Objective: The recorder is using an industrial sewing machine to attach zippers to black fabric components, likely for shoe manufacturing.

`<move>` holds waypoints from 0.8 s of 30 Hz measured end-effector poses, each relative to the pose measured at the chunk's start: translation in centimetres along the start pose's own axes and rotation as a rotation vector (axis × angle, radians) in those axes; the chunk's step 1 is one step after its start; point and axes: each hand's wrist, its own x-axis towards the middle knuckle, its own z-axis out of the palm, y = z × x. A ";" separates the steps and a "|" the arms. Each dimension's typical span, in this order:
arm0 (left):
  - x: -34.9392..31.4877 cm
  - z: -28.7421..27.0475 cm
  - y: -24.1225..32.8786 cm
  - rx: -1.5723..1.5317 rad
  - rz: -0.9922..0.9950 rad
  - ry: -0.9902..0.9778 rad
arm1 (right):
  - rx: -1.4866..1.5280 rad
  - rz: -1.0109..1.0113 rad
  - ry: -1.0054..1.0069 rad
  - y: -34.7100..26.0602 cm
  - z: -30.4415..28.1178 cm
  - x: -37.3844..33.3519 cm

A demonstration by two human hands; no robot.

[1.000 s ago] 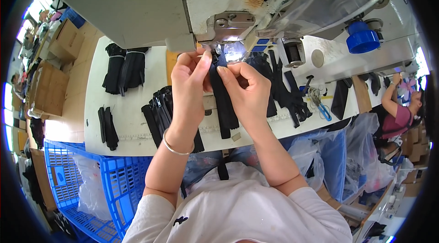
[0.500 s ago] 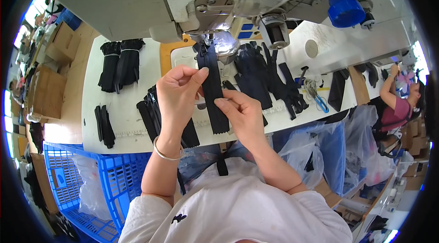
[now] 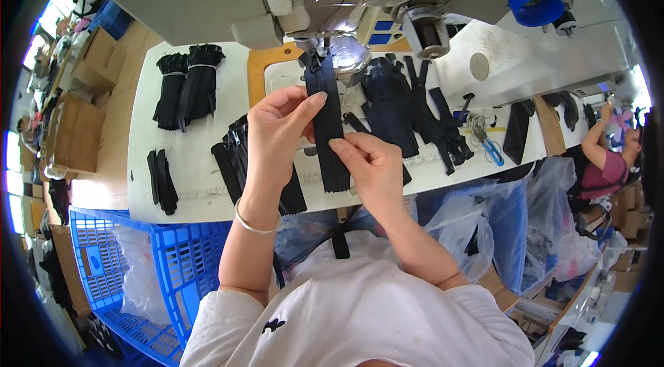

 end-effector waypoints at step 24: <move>8.3 0.7 1.8 -0.148 -0.011 0.158 | 0.014 -0.178 0.028 -2.3 0.9 5.2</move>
